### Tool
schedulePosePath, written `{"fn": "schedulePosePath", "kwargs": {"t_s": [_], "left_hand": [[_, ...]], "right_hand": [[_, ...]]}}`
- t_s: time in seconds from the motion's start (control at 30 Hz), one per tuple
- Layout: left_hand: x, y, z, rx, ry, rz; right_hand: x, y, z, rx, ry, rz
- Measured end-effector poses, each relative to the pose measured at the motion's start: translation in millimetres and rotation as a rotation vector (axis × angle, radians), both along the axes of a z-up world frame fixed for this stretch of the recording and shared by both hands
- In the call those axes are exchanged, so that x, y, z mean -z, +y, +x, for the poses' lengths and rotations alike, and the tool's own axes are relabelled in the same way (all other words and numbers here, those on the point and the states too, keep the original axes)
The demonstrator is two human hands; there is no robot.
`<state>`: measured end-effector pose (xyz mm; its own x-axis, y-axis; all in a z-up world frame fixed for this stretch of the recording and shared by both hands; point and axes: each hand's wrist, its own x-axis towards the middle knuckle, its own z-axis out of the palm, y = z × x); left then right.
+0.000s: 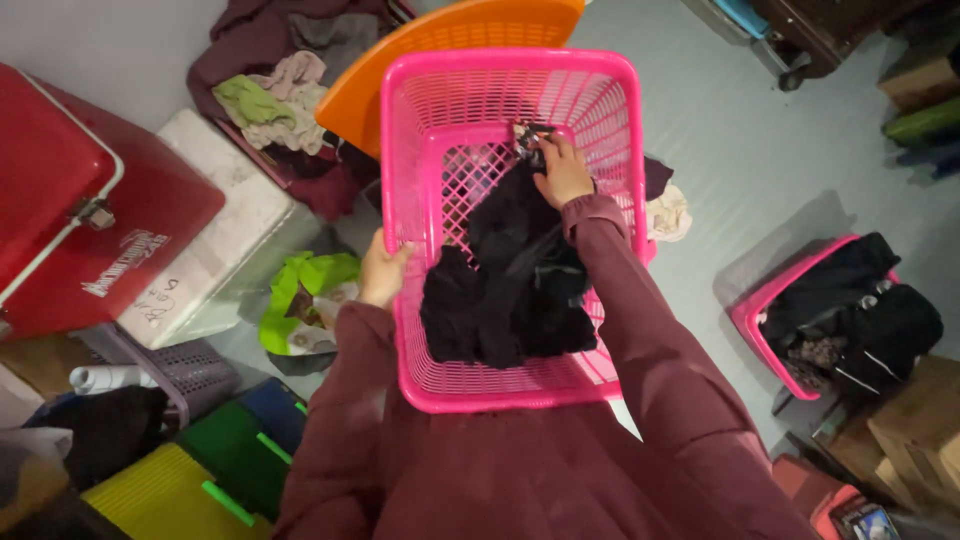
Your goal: The person sorts black and colorful clothing from a pink laundry basket into a storage drawer by hand, picking up items and placing them into different compartments.
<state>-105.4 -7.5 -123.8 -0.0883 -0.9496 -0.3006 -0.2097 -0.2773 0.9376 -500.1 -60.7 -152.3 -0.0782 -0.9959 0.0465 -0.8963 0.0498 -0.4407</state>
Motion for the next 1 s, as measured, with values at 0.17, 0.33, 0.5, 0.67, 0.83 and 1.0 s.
{"fn": "schedulePosePath", "kwargs": {"t_s": [0.17,0.33,0.5,0.67,0.83,1.0], "left_hand": [[-2.5,0.2,-4.8,0.013,-0.04,-0.068],[-30.5,3.5,-8.0,0.022,-0.197,-0.045],[-32.3,1.3,-8.9,0.025,-0.391,0.032],[-5.1,7.0,13.2,-0.09,0.123,0.026],[-31.2,26.4,93.9,-0.171,-0.004,-0.191],[-97.0,56.9,146.5,-0.27,-0.002,-0.005]], "right_hand": [[28.8,-29.3,10.9,0.009,0.108,0.053],[34.5,-35.1,28.2,0.15,0.087,0.174],[29.8,-41.7,23.5,0.194,0.039,0.136],[-25.2,-44.4,18.8,0.165,-0.451,-0.076],[-147.5,-14.8,7.8,-0.142,-0.996,-0.222],[-220.3,6.4,-0.3,-0.135,-1.545,-0.329]]}}
